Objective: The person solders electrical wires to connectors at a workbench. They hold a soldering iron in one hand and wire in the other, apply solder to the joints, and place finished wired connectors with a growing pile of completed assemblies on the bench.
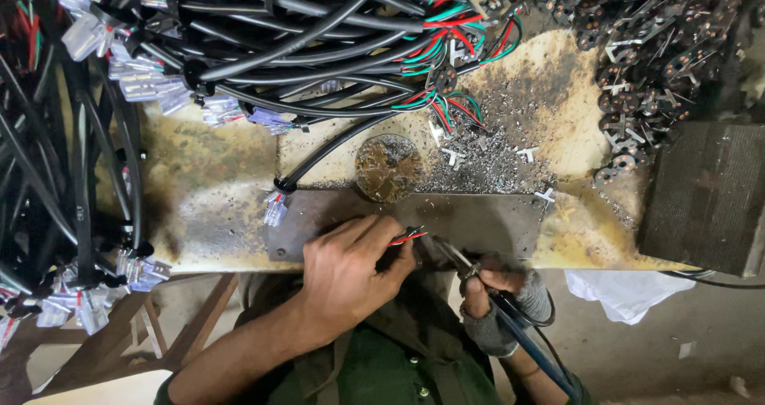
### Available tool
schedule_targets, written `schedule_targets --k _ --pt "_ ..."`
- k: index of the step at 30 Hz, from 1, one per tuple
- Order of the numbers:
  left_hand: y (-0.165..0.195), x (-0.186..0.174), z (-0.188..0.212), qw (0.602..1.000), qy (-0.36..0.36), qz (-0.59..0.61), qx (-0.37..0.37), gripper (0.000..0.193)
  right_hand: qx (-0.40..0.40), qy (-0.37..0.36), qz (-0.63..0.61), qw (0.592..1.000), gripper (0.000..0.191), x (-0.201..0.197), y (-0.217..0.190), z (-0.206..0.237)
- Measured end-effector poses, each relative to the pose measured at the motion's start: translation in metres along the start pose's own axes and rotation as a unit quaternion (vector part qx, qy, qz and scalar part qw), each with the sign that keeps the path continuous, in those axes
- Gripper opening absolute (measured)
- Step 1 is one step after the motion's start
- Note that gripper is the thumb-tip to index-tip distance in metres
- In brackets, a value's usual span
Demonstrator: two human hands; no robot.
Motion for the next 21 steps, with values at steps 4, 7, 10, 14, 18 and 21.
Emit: schedule_targets --k 4,7,10,14,18,21 --pt "0.002 0.000 -0.001 1.000 0.004 0.005 0.004 0.017 0.494 0.104 -0.241 0.829 0.021 0.009 0.011 0.002" --pt "0.003 0.000 0.001 1.000 0.004 0.004 0.001 0.018 -0.205 -0.083 0.139 0.965 0.018 0.018 -0.046 -0.019" --pt "0.004 0.001 0.004 1.000 0.002 0.003 -0.002 0.019 -0.018 -0.130 0.255 0.958 0.028 0.018 -0.035 -0.021" --pt "0.007 0.002 0.010 1.000 -0.004 0.010 0.001 0.019 -0.121 -0.133 0.239 0.954 0.022 0.016 -0.044 -0.018" --pt "0.010 0.003 0.011 1.000 -0.010 -0.001 0.013 0.017 -0.130 -0.169 0.226 0.951 0.015 0.016 -0.051 -0.022" --pt "0.009 0.004 0.010 1.000 -0.016 -0.017 0.015 0.018 -0.219 -0.183 0.258 0.923 0.022 0.020 -0.069 -0.029"
Point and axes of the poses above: each hand's wrist, its own z-axis away from the middle knuckle, its own x-axis out of the palm, y = z × x, the point moved 4 cm from there along -z, towards the middle knuckle, and after that the axes turned 11 degrees about y, right-handed, at the moved point
